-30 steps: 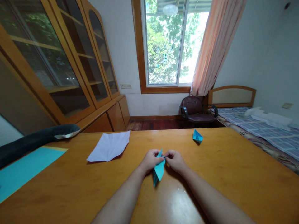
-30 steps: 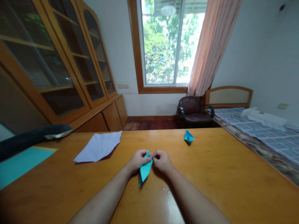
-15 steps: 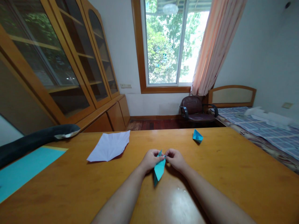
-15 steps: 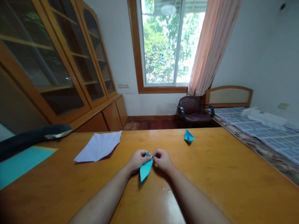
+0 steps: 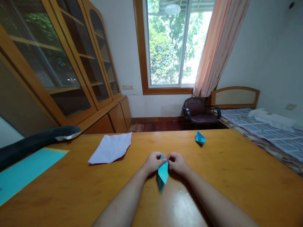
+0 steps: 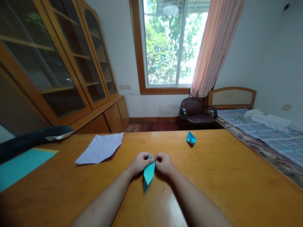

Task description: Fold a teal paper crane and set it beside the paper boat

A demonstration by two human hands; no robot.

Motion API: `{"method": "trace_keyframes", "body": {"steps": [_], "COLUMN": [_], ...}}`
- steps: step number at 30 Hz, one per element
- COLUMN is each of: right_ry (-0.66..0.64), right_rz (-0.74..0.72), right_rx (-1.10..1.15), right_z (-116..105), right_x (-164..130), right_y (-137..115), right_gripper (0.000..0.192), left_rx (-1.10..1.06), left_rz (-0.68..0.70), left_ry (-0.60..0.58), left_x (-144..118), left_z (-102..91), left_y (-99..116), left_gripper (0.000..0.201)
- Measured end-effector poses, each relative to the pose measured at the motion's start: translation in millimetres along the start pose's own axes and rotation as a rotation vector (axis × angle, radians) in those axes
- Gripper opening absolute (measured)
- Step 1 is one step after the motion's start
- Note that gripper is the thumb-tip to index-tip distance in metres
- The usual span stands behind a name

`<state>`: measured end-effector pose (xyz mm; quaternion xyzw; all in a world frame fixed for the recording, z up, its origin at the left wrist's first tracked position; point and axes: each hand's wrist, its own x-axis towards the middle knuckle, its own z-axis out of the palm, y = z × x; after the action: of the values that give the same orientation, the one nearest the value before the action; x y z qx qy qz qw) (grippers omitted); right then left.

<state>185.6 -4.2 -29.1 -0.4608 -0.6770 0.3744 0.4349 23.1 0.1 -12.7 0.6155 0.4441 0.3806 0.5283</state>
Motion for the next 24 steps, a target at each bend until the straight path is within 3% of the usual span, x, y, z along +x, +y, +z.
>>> {"method": "trace_keyframes", "body": {"steps": [10, 17, 24], "right_ry": [0.022, -0.009, 0.074], "right_rz": [0.024, 0.002, -0.021], "right_rx": [0.132, 0.129, 0.02], "right_z": [0.0, 1.7, 1.0], "right_x": [1.8, -0.4, 0.0], "right_y": [1.2, 1.0, -3.7], "right_gripper": [0.013, 0.014, 0.014], "left_rx": [-0.08, -0.193, -0.232], "left_rz": [-0.018, -0.039, -0.048], "left_ry": [0.136, 0.094, 0.042], "left_x": [-1.1, -2.3, -3.3], "left_z": [4.5, 2.3, 2.9], "left_y": [0.8, 4.4, 5.5], "left_gripper": [0.026, 0.033, 0.035]}}
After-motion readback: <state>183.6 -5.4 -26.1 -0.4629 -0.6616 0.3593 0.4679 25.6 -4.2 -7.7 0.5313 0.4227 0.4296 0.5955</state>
